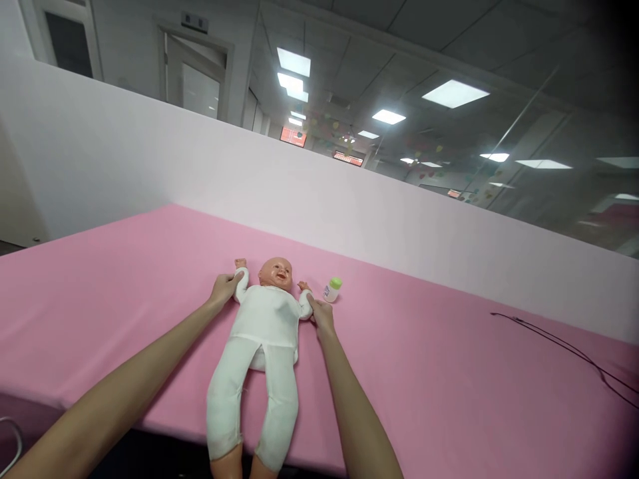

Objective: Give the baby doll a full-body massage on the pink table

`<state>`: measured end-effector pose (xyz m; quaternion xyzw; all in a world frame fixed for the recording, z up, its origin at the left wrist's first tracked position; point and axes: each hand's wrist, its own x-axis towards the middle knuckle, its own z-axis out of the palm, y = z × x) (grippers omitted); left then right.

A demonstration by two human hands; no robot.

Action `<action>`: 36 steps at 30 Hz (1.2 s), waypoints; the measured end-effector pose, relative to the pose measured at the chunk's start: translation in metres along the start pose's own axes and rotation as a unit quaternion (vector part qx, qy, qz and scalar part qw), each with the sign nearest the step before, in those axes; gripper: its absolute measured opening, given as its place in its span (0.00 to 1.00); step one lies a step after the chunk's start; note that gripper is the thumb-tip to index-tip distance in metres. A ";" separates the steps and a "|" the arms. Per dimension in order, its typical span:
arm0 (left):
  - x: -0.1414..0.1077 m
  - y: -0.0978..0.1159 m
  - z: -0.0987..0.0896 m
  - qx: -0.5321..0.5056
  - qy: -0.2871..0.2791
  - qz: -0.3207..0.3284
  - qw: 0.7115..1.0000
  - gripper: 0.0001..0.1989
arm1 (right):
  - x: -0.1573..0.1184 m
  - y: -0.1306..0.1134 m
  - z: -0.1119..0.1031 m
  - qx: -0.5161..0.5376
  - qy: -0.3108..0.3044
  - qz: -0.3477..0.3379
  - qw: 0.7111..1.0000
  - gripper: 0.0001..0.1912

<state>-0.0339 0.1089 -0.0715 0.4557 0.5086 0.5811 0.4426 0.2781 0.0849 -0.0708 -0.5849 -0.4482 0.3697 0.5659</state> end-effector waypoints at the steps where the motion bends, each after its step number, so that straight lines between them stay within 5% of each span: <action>1: 0.001 -0.001 0.000 0.040 -0.017 0.004 0.999 0.28 | 0.001 0.001 0.000 -0.019 -0.009 0.021 1.000 0.29; 6: 0.005 -0.001 -0.007 0.228 -0.010 0.002 0.974 0.26 | 0.003 0.000 0.005 -0.047 -0.018 0.044 0.998 0.28; 14: 0.003 0.026 -0.041 -0.009 -0.167 0.056 0.984 0.24 | -0.005 -0.020 -0.030 0.156 -0.152 0.004 0.976 0.25; 19: -0.007 0.047 -0.063 0.114 -0.345 0.114 0.925 0.08 | -0.016 -0.026 -0.053 0.035 -0.299 -0.041 0.953 0.11; 23: -0.014 0.051 -0.065 0.187 -0.384 0.095 0.899 0.09 | -0.019 -0.025 -0.054 -0.051 -0.383 -0.078 0.919 0.07; 26: -0.017 0.050 -0.058 0.145 -0.348 0.094 0.921 0.08 | -0.020 -0.026 -0.047 -0.017 -0.332 -0.088 0.939 0.09; 32: -0.014 0.029 -0.025 -0.020 -0.120 0.061 0.991 0.25 | -0.019 -0.021 -0.014 0.093 -0.142 -0.031 0.985 0.24; 36: -0.007 0.006 -0.015 0.081 -0.039 0.065 0.994 0.24 | -0.014 -0.008 0.001 0.038 -0.066 0.008 0.997 0.25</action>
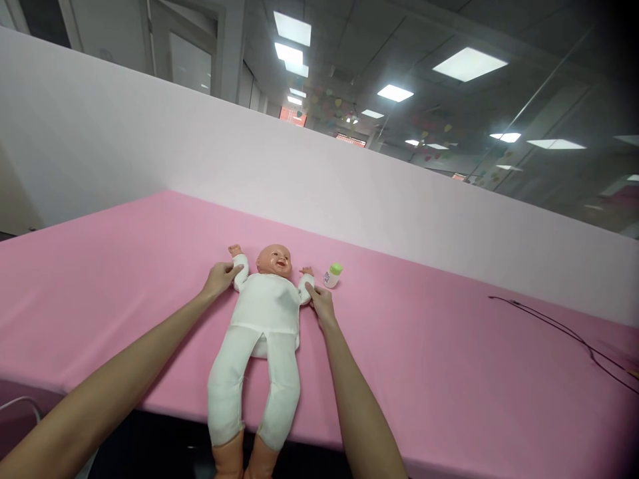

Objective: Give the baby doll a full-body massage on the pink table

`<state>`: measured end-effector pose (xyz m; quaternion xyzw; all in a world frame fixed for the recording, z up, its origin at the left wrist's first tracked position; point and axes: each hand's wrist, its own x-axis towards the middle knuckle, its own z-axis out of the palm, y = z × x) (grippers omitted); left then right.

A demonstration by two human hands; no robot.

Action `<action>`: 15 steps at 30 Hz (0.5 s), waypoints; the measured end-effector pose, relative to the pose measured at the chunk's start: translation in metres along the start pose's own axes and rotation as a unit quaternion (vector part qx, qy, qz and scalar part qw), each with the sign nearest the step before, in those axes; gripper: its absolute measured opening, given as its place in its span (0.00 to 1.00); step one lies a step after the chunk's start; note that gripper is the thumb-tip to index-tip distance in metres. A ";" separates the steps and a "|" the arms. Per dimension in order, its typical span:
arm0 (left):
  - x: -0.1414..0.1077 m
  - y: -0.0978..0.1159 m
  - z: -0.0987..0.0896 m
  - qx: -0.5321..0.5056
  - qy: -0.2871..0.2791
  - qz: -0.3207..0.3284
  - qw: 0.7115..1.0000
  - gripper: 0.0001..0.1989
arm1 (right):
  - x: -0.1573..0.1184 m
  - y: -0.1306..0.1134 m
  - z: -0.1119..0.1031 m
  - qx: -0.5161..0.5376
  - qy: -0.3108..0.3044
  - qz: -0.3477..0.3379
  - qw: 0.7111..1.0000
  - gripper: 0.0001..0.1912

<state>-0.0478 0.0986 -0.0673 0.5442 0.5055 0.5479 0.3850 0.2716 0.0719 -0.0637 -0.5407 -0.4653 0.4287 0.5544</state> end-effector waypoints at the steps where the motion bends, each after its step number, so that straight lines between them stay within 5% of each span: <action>1: 0.001 -0.004 0.001 0.034 -0.002 -0.001 0.999 0.26 | 0.002 0.002 0.001 -0.016 0.008 0.005 1.000 0.26; 4: 0.004 -0.004 -0.003 0.039 -0.044 -0.024 0.998 0.26 | 0.004 0.002 -0.001 -0.011 0.003 0.021 1.000 0.25; 10: 0.002 0.022 -0.027 -0.103 -0.174 -0.015 0.979 0.26 | -0.002 -0.015 -0.020 0.098 -0.118 0.000 0.988 0.25; 15: -0.007 0.036 -0.041 -0.016 -0.299 0.067 0.952 0.05 | -0.008 -0.015 -0.038 0.023 -0.218 -0.042 0.975 0.07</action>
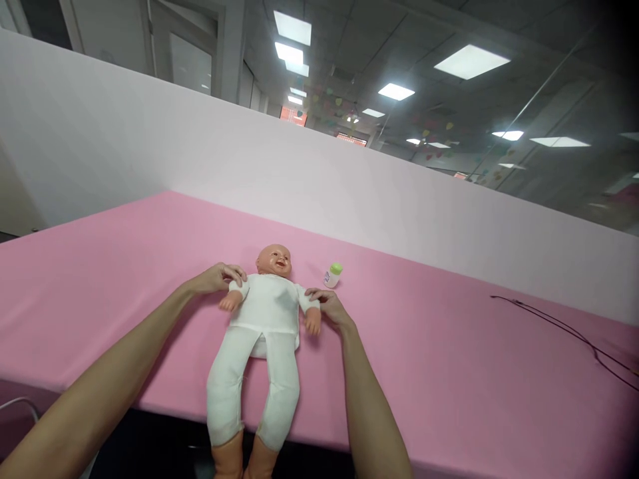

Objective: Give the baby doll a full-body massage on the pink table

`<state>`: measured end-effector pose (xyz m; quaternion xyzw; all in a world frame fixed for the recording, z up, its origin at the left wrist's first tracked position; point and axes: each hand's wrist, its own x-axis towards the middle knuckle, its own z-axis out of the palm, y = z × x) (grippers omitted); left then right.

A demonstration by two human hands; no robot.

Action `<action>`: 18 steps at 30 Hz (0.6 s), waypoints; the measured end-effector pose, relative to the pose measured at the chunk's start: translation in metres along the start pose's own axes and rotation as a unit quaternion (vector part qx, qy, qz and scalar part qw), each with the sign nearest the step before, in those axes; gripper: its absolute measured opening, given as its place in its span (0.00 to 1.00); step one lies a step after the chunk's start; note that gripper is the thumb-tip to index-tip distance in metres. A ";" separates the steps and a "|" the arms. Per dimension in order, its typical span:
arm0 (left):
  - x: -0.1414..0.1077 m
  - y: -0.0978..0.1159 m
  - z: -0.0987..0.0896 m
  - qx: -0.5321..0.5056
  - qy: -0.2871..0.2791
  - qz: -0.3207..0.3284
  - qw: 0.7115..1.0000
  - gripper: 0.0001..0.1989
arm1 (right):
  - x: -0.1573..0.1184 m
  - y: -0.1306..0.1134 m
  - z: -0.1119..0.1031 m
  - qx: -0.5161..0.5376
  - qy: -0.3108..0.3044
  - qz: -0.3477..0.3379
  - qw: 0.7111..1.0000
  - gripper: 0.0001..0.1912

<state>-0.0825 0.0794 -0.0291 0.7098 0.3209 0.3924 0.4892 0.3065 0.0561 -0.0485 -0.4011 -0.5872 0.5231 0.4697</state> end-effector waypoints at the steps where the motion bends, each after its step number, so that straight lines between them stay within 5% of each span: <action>1: -0.002 0.001 -0.001 0.014 -0.024 0.008 1.000 0.03 | -0.002 0.001 -0.002 -0.024 -0.032 -0.001 0.999 0.05; 4: -0.006 0.002 -0.004 0.037 -0.053 0.002 0.998 0.05 | -0.003 0.005 -0.005 -0.061 -0.086 -0.006 0.994 0.02; 7: -0.006 -0.001 -0.004 0.027 -0.038 -0.010 0.999 0.04 | -0.001 0.004 -0.002 -0.028 -0.025 -0.018 0.999 0.06; 11: 0.003 -0.010 0.008 -0.035 0.076 -0.028 0.996 0.15 | 0.010 0.006 0.009 0.049 0.105 -0.021 0.993 0.20; 14: 0.013 -0.024 0.021 -0.071 0.178 -0.030 0.981 0.23 | 0.018 0.016 0.017 0.068 0.134 0.005 0.989 0.20; 18: 0.020 -0.039 0.029 0.001 0.231 -0.071 0.970 0.28 | 0.024 0.027 0.020 0.016 0.181 0.047 0.982 0.23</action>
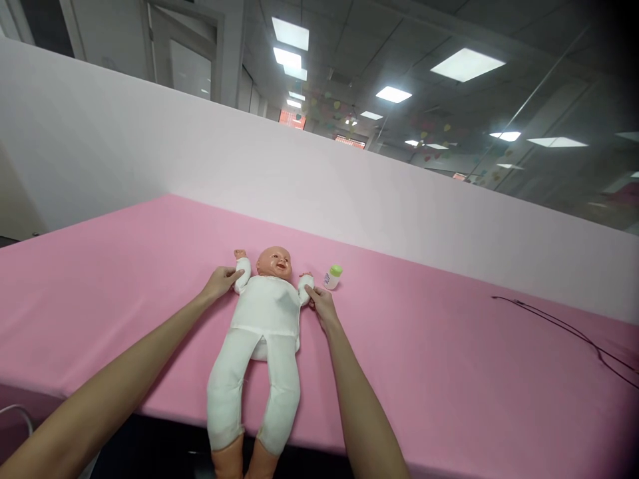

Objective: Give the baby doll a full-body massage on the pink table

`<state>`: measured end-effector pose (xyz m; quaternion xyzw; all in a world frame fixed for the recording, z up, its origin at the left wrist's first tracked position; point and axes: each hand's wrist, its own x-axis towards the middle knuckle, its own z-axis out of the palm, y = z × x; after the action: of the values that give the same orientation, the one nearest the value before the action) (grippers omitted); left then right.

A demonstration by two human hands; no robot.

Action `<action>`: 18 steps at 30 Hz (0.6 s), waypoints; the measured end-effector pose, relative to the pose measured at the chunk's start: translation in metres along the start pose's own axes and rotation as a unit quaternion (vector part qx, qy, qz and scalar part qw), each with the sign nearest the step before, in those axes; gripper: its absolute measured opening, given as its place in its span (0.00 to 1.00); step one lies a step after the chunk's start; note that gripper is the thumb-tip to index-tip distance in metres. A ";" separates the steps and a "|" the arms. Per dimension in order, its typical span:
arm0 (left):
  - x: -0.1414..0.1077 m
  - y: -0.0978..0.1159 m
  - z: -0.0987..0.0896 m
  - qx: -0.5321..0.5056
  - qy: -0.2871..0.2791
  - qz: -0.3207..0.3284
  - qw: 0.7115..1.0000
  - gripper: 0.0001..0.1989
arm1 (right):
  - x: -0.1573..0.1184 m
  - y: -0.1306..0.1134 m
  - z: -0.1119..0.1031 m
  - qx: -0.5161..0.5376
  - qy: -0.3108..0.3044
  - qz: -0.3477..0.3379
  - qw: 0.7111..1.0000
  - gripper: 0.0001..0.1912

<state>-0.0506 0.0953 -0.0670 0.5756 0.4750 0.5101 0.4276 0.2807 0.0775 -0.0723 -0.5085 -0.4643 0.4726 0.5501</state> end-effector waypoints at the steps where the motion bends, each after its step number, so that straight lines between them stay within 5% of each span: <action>1: 0.001 -0.001 0.000 0.021 0.007 -0.008 1.000 0.29 | 0.000 0.000 0.000 -0.008 0.008 0.005 1.000 0.24; 4: 0.002 0.001 -0.004 0.018 -0.004 -0.029 0.999 0.27 | -0.002 -0.005 -0.001 0.008 -0.008 0.013 1.000 0.22; 10: 0.004 0.011 -0.024 -0.090 -0.150 0.034 0.984 0.22 | -0.009 -0.021 -0.012 0.097 -0.105 -0.011 0.990 0.23; 15: 0.004 0.008 -0.035 -0.007 -0.263 0.103 0.959 0.03 | -0.009 -0.014 -0.023 0.016 -0.187 -0.029 0.982 0.07; 18: 0.001 0.012 -0.039 0.022 -0.297 0.103 0.949 0.03 | -0.009 -0.012 -0.027 -0.040 -0.230 -0.037 0.972 0.03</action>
<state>-0.0877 0.0943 -0.0512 0.7564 0.2757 0.3465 0.4815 0.3067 0.0649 -0.0620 -0.3898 -0.6157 0.5370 0.4249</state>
